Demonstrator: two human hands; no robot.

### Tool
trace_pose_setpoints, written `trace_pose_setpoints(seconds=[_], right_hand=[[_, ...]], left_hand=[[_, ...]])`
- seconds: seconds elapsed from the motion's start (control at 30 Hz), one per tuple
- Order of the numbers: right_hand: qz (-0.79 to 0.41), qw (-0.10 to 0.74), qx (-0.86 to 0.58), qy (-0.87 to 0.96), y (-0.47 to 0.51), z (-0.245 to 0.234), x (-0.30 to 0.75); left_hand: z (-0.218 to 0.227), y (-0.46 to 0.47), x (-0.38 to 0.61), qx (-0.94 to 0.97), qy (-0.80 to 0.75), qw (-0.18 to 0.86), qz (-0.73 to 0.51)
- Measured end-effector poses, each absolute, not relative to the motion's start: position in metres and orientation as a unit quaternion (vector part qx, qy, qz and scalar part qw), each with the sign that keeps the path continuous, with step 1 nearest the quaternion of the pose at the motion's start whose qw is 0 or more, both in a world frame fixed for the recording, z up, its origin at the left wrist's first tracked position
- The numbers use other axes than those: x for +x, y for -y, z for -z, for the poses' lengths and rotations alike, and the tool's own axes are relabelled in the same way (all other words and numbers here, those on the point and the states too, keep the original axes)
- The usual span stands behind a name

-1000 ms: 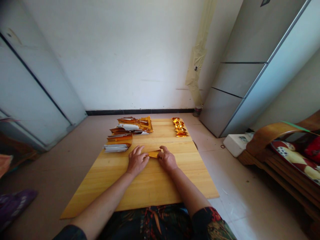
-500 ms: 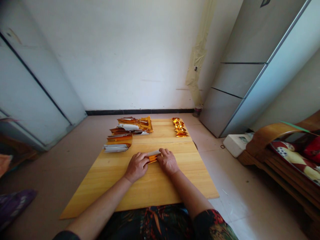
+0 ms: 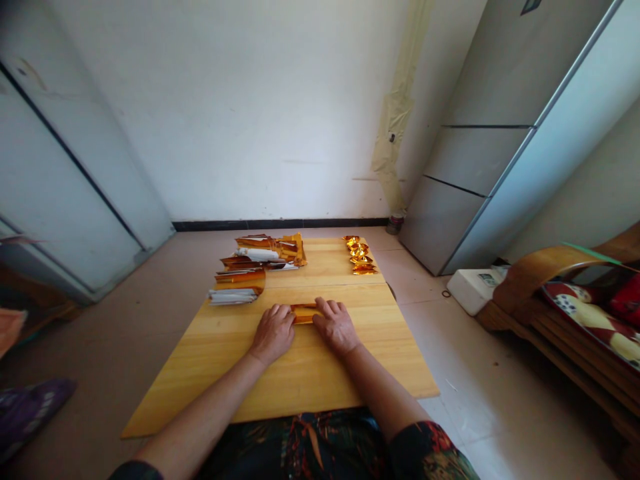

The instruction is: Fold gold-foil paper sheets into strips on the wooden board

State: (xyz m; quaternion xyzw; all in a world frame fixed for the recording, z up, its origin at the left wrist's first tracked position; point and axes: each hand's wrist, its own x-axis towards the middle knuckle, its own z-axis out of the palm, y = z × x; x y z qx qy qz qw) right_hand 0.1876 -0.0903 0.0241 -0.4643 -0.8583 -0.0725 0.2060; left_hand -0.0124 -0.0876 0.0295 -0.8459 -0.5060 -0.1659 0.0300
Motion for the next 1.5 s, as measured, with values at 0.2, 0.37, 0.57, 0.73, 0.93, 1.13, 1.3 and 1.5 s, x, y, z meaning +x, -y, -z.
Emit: trace_pose_setpoints(seconds=[0.2,0.37,0.57,0.73,0.93,1.13,1.3,1.5], right_hand=[[0.039,0.197,-0.460,0.865,0.093,-0.024,0.184],[-0.015,0.221,-0.482,0.848,0.090,-0.022,0.185],[-0.070,0.229,-0.532,0.812,0.087,-0.022,0.186],[-0.086,0.224,-0.573,0.784,0.084,-0.026,0.183],[-0.075,0.188,-0.640,0.741,0.076,-0.027,0.182],[-0.085,0.118,-0.703,0.696,0.073,-0.039,0.176],[-0.104,0.065,-0.718,0.685,0.071,-0.049,0.175],[-0.133,0.036,-0.736,0.663,0.067,-0.055,0.170]], left_hand=[[-0.026,0.085,-0.014,-0.850,0.495,0.007,0.180],[-0.028,0.087,-0.017,-0.849,0.491,0.007,0.194],[-0.031,0.084,-0.022,-0.848,0.493,-0.005,0.195],[-0.027,0.075,-0.021,-0.836,0.514,-0.015,0.193],[-0.024,0.067,-0.017,-0.810,0.546,-0.050,0.208],[-0.027,0.062,-0.014,-0.796,0.584,-0.053,0.152],[-0.033,0.058,-0.013,-0.793,0.599,-0.065,0.093],[-0.038,0.057,-0.009,-0.795,0.601,-0.054,0.053]])
